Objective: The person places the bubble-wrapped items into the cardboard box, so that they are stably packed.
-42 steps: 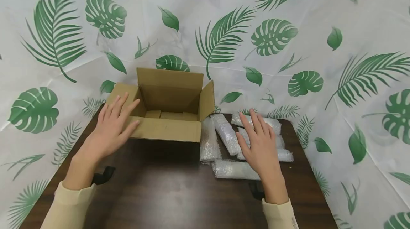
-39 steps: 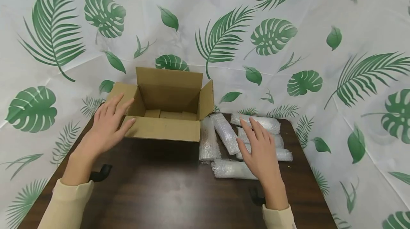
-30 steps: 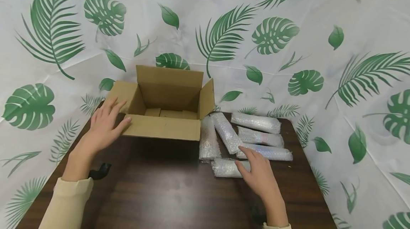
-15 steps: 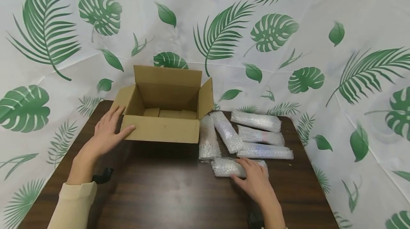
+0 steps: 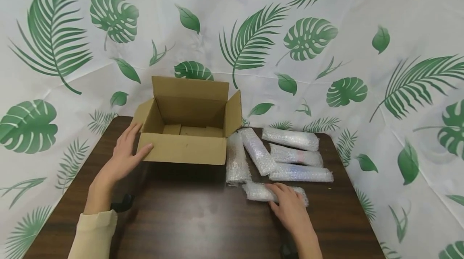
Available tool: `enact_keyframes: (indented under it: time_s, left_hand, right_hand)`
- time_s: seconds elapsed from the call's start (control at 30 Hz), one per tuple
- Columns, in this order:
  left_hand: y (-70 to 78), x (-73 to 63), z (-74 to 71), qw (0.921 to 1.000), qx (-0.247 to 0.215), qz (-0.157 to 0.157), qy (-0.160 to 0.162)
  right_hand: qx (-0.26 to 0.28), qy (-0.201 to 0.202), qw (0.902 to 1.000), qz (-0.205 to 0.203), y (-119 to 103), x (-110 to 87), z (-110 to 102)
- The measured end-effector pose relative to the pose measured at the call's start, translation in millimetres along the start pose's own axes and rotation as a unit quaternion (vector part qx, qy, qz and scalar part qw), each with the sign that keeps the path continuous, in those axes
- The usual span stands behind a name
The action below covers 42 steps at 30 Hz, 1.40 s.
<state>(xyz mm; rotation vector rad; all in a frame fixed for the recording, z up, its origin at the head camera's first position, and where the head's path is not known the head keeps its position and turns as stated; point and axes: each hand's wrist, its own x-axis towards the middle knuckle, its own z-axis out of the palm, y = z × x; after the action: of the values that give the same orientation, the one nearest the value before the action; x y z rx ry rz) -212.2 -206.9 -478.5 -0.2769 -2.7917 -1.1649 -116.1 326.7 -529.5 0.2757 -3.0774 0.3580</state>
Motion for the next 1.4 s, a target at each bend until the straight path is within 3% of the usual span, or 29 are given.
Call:
enact_keyframes:
  time_s: [0.37, 0.63, 0.93, 1.1, 1.27, 1.4]
  left_hand:
    - [-6.0, -4.6, 14.8, 0.9981, -0.056, 0.002, 0.026]
    - [-4.6, -2.2, 21.2, 0.998, -0.051, 0.004, 0.037]
    - [-4.4, -4.1, 21.5, 0.9986, -0.045, -0.005, 0.028]
    - [-7.9, -5.1, 20.0, 0.9982, -0.053, -0.009, 0.025]
    - [-12.4, -1.8, 17.5, 0.9974, -0.068, -0.004, 0.025]
    - [-14.5, 3.3, 17.2, 0.9969, -0.076, 0.002, 0.021]
  right_hand:
    - [-0.017, -0.012, 0.9995, -0.024, 4, 1.9, -9]
    - [0.008, -0.008, 0.9995, -0.028, 9, 1.1, -32]
    - [0.027, -0.032, 0.9981, -0.044, 3, 8.1, -81]
    - [0.035, -0.025, 0.9979, -0.048, -8, 20.8, -115]
    - [0.052, 0.007, 0.9977, -0.042, -30, 36.4, -154]
    - [0.068, 0.046, 0.9937, -0.077, -49, 52.2, -180]
